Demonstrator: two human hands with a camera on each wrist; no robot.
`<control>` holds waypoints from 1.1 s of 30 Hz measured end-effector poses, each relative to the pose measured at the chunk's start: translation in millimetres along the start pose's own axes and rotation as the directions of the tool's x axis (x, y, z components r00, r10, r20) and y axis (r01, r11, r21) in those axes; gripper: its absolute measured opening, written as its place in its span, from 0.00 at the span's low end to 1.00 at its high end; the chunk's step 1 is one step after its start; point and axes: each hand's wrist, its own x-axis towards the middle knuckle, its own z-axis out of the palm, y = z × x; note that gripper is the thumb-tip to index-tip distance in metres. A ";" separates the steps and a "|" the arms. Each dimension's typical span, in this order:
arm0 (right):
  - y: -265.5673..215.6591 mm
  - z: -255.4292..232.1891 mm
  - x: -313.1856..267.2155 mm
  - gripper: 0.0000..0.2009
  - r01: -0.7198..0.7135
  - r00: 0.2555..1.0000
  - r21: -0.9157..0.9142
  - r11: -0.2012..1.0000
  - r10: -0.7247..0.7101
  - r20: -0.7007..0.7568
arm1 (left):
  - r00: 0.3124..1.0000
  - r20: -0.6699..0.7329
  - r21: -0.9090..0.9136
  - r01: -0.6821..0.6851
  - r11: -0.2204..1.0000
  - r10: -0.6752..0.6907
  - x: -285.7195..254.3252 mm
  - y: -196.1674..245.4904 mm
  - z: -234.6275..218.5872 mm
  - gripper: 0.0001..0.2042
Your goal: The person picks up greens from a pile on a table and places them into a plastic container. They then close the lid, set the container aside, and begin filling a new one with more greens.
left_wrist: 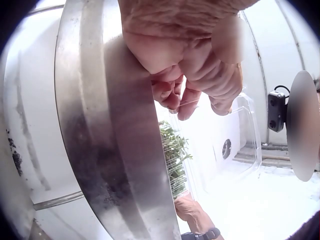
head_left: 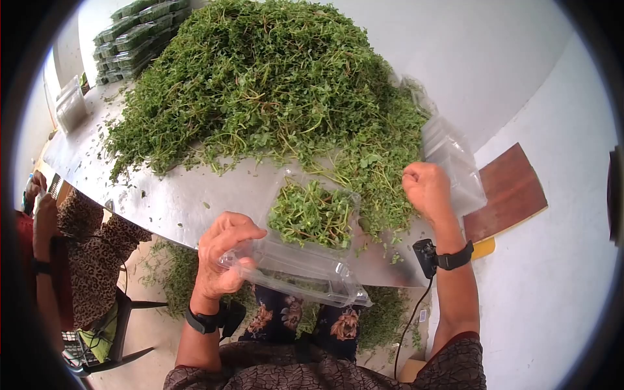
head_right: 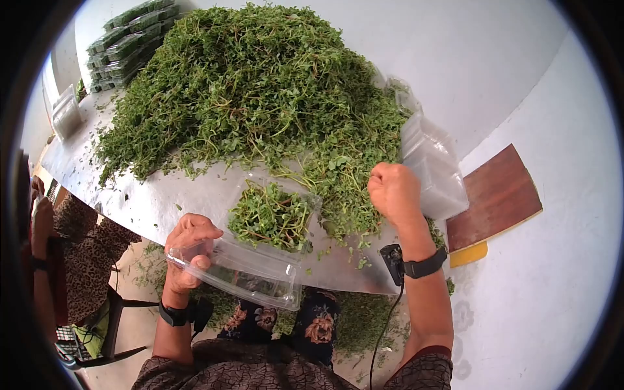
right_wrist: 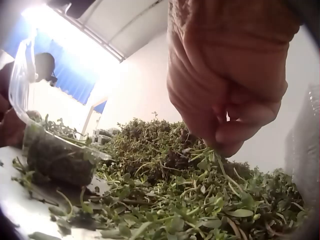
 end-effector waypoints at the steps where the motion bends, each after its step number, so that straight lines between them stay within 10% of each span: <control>1: -2.9 -9.1 -3.8 0.05 -0.094 0.996 0.143 0.985 0.093 0.015 | 1.000 0.003 0.008 0.003 1.000 -0.003 -2.2 2.5 -0.2 0.25; 18: -7.7 14.0 6.5 0.07 0.086 0.983 -0.221 0.972 -0.046 0.180 | 1.000 0.004 0.024 -0.029 0.999 0.029 1.3 0.2 -1.5 0.21; 21: -7.5 -9.0 5.2 0.05 -0.019 1.000 0.041 0.999 0.018 0.011 | 0.999 0.013 0.039 -0.039 0.998 0.039 1.3 0.9 -1.4 0.20; 24: -16.3 -40.1 3.1 0.04 -0.349 0.937 0.563 0.749 0.280 0.208 | 0.999 0.005 0.049 -0.051 0.998 0.051 1.8 1.1 0.3 0.19; 33: -31.4 -41.5 -13.6 0.04 -0.349 0.924 0.618 0.704 0.151 0.350 | 1.000 0.002 -0.075 -0.002 0.997 0.003 1.8 -0.3 0.6 0.25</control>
